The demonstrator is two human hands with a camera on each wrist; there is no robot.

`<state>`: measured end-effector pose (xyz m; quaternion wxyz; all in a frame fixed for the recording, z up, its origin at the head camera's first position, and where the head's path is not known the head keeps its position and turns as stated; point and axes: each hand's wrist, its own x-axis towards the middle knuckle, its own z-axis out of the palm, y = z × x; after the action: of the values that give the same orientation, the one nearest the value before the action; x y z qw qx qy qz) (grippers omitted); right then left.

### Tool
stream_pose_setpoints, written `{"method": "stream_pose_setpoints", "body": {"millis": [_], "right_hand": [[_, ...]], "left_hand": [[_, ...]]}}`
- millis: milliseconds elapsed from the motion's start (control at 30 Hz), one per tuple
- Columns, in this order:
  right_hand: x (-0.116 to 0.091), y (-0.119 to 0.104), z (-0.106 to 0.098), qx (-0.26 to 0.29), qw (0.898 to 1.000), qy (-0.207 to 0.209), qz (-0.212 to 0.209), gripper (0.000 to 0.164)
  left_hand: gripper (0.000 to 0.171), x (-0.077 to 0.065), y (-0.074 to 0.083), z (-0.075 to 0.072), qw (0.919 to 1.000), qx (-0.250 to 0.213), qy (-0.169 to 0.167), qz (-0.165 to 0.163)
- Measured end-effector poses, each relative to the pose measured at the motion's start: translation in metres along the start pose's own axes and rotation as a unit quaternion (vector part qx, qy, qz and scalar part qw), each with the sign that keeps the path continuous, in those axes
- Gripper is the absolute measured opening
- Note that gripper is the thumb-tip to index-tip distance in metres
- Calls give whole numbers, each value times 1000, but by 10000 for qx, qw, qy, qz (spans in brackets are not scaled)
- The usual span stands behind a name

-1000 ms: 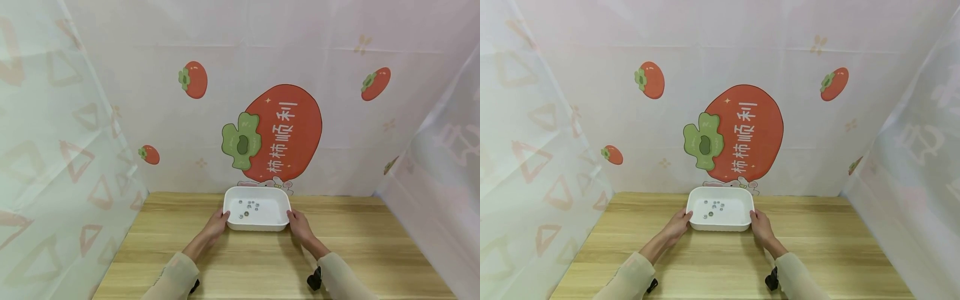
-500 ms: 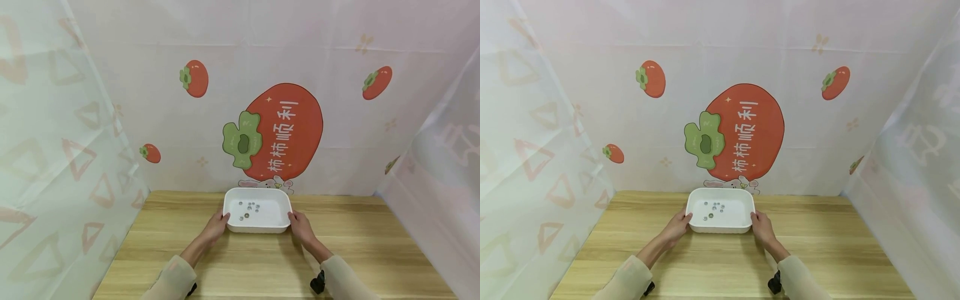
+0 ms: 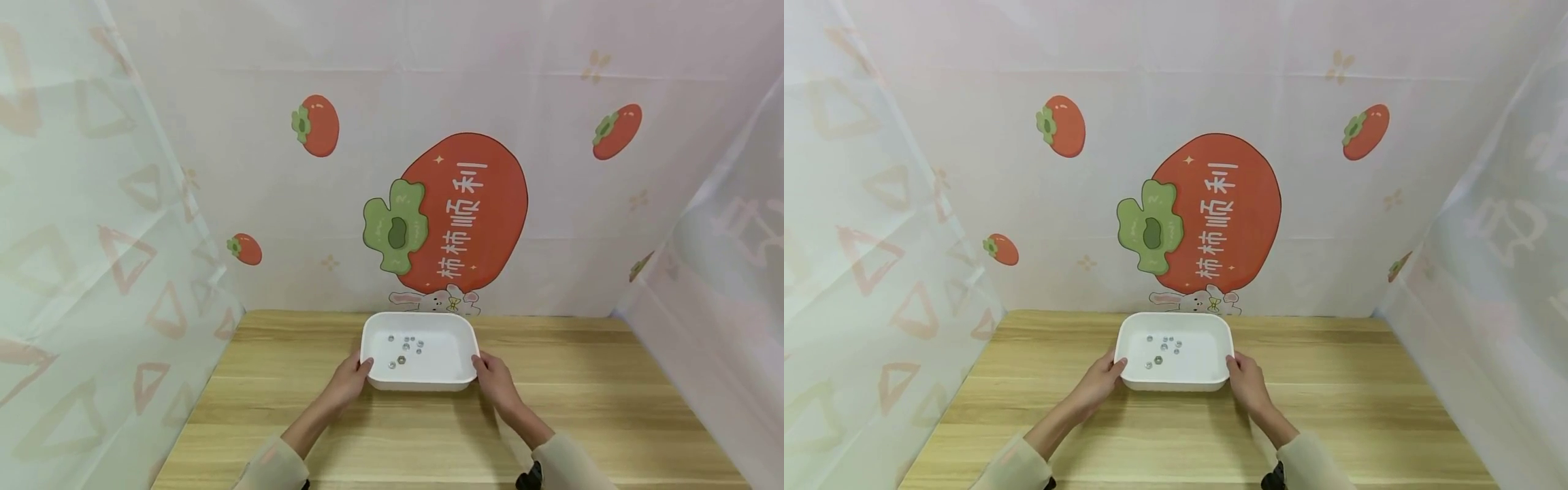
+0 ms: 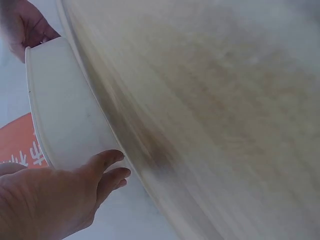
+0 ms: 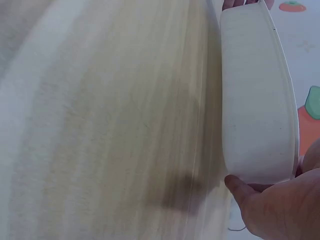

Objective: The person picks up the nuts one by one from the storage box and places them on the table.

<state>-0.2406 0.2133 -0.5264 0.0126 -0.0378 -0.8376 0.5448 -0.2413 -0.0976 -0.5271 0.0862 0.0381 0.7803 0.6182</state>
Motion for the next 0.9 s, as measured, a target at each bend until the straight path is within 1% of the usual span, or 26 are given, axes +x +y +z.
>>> {"method": "stream_pose_setpoints", "body": {"millis": [67, 267, 467, 533, 733, 900], "right_hand": [[-5, -1, 0, 36, 10000, -3, 2, 36], [-20, 0, -1, 12, 10000, -8, 22, 33], [-35, 1, -4, -103, 9999, 32, 99, 34], [-39, 2, -4, -169, 9998, 46, 122, 36], [-52, 3, 0, -361, 9992, 80, 143, 35], [-62, 4, 3, -342, 9993, 57, 156, 35]], "left_hand": [[54, -4, -1, -1, 10000, 87, 24, -9], [55, -20, -1, -5, 9983, 553, 48, 171], [56, -35, 0, -3, 9963, 822, -2, 258], [55, -40, 0, -2, 9957, 889, 18, 269], [57, -54, -4, -5, 9961, 858, -26, 215], [57, -66, -7, -7, 9948, 984, -25, 274]]}}
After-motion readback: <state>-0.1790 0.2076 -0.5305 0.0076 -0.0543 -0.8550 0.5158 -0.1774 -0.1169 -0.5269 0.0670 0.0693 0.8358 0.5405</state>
